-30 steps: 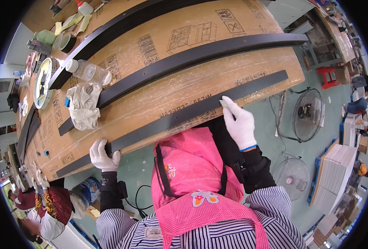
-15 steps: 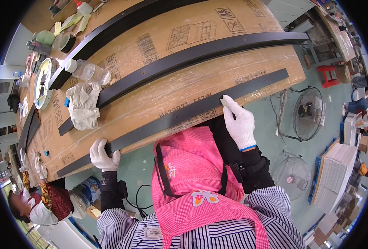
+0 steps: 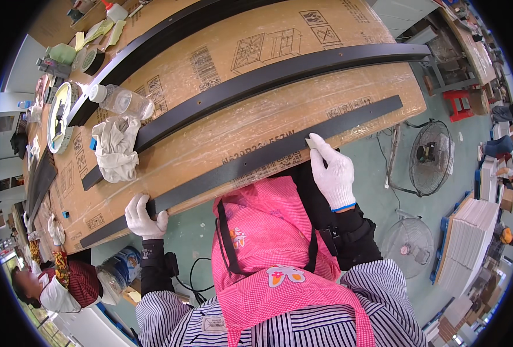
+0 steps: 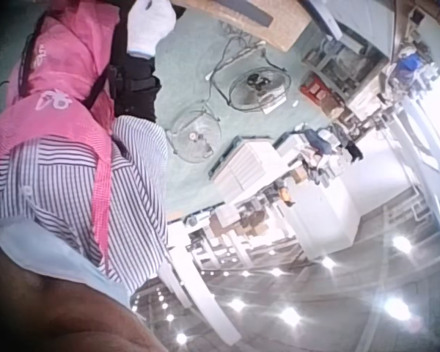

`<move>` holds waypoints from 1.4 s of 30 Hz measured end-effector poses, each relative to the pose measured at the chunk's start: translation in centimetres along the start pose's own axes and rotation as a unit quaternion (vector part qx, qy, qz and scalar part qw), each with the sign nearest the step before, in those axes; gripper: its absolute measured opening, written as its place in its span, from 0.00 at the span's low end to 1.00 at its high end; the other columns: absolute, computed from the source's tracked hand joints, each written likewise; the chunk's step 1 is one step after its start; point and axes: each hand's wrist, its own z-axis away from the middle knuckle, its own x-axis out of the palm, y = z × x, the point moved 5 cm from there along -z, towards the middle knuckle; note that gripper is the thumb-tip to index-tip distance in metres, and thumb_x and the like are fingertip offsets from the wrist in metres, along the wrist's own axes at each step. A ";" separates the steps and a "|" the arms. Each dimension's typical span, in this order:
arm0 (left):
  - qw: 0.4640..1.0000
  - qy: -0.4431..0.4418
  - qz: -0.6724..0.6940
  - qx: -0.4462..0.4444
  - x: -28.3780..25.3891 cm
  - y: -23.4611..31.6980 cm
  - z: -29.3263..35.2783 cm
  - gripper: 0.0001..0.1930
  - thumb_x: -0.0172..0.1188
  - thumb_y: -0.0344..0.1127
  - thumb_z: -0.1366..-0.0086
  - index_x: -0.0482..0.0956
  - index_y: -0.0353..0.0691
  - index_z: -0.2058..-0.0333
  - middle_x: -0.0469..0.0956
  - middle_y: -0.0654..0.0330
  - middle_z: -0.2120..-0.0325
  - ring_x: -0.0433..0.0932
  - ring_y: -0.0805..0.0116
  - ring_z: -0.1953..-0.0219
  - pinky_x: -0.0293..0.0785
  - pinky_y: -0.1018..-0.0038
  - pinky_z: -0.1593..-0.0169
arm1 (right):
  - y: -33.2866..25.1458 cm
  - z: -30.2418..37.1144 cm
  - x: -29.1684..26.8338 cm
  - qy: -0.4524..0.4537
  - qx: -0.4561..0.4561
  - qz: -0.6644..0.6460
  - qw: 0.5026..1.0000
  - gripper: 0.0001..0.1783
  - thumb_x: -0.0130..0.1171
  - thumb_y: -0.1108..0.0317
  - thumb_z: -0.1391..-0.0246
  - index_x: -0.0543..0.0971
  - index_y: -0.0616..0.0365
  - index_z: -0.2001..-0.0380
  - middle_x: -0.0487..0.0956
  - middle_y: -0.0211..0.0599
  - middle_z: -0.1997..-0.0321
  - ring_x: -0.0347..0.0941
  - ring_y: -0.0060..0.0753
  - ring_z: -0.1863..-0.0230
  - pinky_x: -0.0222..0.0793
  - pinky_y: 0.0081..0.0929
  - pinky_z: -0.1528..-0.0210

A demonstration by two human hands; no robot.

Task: Wiping long black rectangular furniture components with a cloth and cleaning liquid at a workbench.

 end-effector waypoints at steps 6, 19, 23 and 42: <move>1.000 0.002 0.002 -0.001 0.1 0.0 0.0 0.28 0.58 0.59 0.36 0.79 0.39 0.51 0.81 0.47 0.53 0.79 0.42 0.51 0.76 0.52 0.46 | 0.2 -0.2 -0.2 -0.020 0.024 0.014 0.999 0.17 0.66 0.69 0.39 0.86 0.46 0.47 0.87 0.45 0.63 0.85 0.49 0.64 0.80 0.35 0.61; 1.000 0.005 0.000 -0.005 0.1 -0.1 0.2 0.30 0.56 0.63 0.34 0.80 0.39 0.52 0.80 0.47 0.54 0.79 0.42 0.52 0.75 0.51 0.46 | -4.0 1.6 3.1 -0.061 -0.099 -0.048 0.992 0.16 0.66 0.68 0.39 0.87 0.49 0.48 0.86 0.42 0.68 0.85 0.39 0.70 0.80 0.34 0.65; 1.000 0.003 0.001 -0.010 0.0 -0.1 0.2 0.29 0.60 0.62 0.38 0.79 0.42 0.53 0.81 0.50 0.53 0.79 0.44 0.53 0.76 0.52 0.48 | -2.0 -0.3 2.0 0.003 -0.042 -0.126 0.991 0.16 0.65 0.67 0.36 0.85 0.54 0.47 0.88 0.49 0.57 0.87 0.43 0.55 0.81 0.33 0.51; 0.994 -0.070 0.078 -0.015 -1.2 1.0 -1.8 0.26 0.73 0.40 0.54 0.83 0.42 0.54 0.79 0.52 0.53 0.77 0.45 0.50 0.75 0.53 0.45 | 1.9 -2.2 0.2 0.153 -0.032 0.033 0.987 0.15 0.64 0.60 0.34 0.87 0.47 0.48 0.87 0.46 0.57 0.87 0.46 0.62 0.81 0.36 0.59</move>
